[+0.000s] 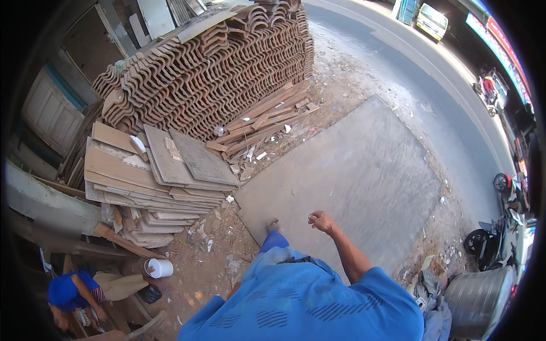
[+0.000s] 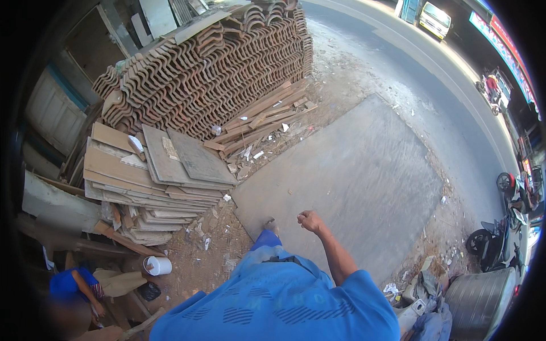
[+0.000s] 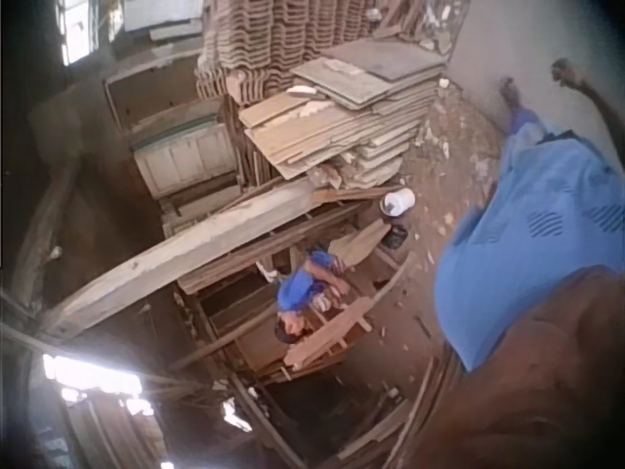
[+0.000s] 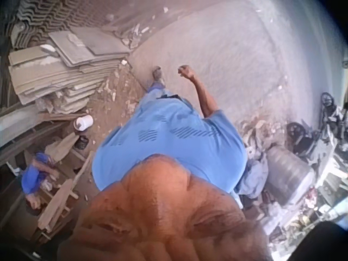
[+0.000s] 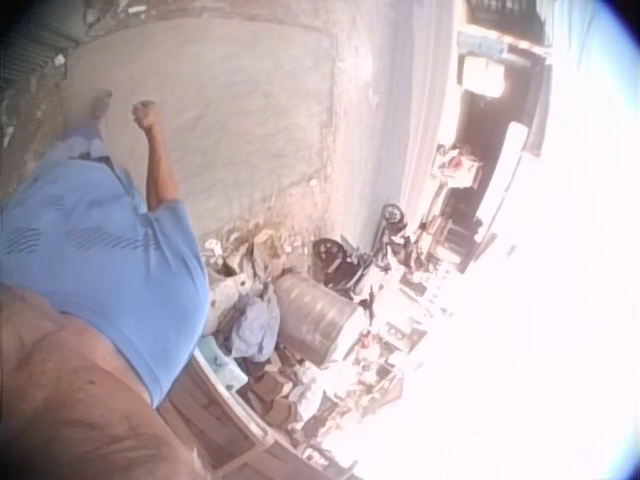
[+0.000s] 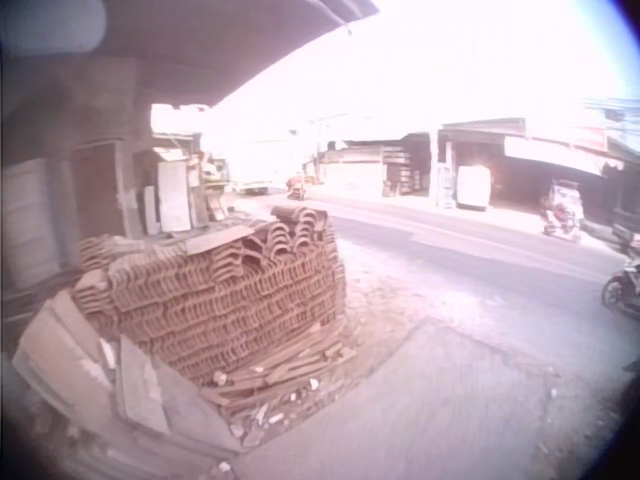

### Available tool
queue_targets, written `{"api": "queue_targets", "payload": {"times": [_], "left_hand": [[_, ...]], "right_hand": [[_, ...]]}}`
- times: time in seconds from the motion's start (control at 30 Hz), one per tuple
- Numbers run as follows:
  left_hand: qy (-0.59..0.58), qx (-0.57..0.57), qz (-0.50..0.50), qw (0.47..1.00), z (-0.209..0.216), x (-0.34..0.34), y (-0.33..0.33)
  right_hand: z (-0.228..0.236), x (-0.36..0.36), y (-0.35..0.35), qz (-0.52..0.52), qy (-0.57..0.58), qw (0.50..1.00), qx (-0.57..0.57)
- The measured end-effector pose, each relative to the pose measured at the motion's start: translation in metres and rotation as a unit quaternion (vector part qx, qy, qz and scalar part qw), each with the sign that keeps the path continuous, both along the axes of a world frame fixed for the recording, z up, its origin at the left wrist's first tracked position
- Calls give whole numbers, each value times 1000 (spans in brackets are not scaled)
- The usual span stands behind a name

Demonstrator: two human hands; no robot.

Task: The person organizes long wooden beams on a concrete floor by picking them up, carrying them across the outdoor workspace, and stacking them neatly together.

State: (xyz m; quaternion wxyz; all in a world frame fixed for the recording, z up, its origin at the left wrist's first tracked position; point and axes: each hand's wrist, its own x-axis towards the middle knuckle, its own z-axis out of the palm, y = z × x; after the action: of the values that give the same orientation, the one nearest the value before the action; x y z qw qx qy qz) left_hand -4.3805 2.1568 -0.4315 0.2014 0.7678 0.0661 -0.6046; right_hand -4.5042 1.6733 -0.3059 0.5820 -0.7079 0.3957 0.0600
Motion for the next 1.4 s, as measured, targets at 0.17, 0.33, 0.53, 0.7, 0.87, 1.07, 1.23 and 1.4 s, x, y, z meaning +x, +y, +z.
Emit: {"api": "queue_targets", "payload": {"times": [0.17, 0.33, 0.53, 0.7, 0.87, 1.07, 1.23, 1.4], "left_hand": [[12, -64, 5, 998, -5, 85, -151], [-112, -96, -119, 982, -50, 250, -305], [-332, -183, -109, 919, -3, 359, -559], [-229, -307, -13, 923, -27, 372, -667], [-186, -144, -15, 972, -61, 322, -734], [-75, 31, -21, 997, -76, 253, -743], [-42, -71, -2, 997, -29, 266, -842], [-77, -120, 48, 989, -37, 344, -953]], "right_hand": [[-56, 27, -89, 31, 16, 998, -49], [-60, 6, -159, -173, 125, 974, 76], [-97, -87, -205, -404, 161, 880, 191], [-155, -129, -283, 252, -76, 898, -352], [-205, -89, -465, 161, -153, 943, -248], [-84, 96, -739, -220, 128, 966, 40], [-35, 227, -893, -190, -4, 981, -45], [-45, 323, -932, -128, -17, 992, 2]]}}
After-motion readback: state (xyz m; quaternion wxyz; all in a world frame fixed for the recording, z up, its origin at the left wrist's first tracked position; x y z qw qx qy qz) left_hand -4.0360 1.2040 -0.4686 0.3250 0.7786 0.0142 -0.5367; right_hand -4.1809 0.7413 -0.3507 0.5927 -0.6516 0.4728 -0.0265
